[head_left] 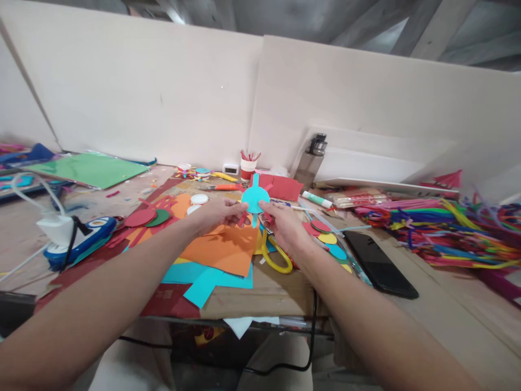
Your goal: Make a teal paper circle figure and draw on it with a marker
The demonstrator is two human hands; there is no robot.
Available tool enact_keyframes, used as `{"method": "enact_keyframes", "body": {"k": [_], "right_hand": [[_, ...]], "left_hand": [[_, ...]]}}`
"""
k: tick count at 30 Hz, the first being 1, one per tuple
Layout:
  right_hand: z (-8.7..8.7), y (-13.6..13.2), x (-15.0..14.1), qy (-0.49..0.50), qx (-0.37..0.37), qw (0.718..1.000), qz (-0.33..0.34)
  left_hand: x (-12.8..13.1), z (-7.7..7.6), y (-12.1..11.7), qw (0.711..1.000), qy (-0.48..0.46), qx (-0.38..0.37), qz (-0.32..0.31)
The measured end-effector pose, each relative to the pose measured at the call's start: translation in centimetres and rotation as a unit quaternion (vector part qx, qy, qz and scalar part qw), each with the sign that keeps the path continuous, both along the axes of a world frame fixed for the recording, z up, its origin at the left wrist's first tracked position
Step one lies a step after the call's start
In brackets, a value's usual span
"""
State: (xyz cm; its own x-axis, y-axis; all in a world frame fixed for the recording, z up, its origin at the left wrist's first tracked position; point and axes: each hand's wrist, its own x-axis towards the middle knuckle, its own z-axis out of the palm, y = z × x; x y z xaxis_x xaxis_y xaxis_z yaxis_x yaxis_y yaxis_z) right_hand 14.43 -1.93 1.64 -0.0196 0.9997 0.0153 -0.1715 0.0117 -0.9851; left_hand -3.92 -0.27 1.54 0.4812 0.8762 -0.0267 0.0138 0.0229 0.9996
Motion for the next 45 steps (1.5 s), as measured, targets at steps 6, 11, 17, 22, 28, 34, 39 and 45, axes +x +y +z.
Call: {"method": "enact_keyframes", "body": {"k": [6,11,17,22,28,34,39,45], "right_hand": [[0.2,0.1,0.0,0.024,-0.02,0.999,-0.015],[0.3,-0.1,0.0,0.022,-0.012,1.0,-0.003],[0.2,0.0,0.2,0.048,-0.009,0.999,0.002],[0.4,0.0,0.2,0.065,-0.024,0.998,-0.01],[0.5,-0.1,0.3,0.075,-0.023,0.997,-0.009],[1.5,0.1,1.2,0.127,-0.017,0.992,-0.004],[2.0,0.2,1.6,0.155,-0.025,0.987,-0.021],[1.4,0.4,1.5,0.111,0.004,0.994,-0.019]], "left_hand": [[0.2,-0.2,0.2,0.997,-0.027,-0.056,0.036],[0.3,-0.7,0.5,0.998,-0.053,-0.035,0.018],[0.2,-0.9,0.7,0.996,-0.06,-0.024,0.068],[0.3,-0.7,0.6,0.989,-0.111,-0.028,0.097],[0.5,-0.6,0.4,0.991,-0.116,-0.023,0.058],[0.0,-0.9,0.6,0.972,-0.051,-0.011,0.228],[0.0,-0.8,0.7,0.971,-0.024,0.05,0.234],[0.6,-1.1,0.6,0.992,-0.035,0.036,0.117]]}}
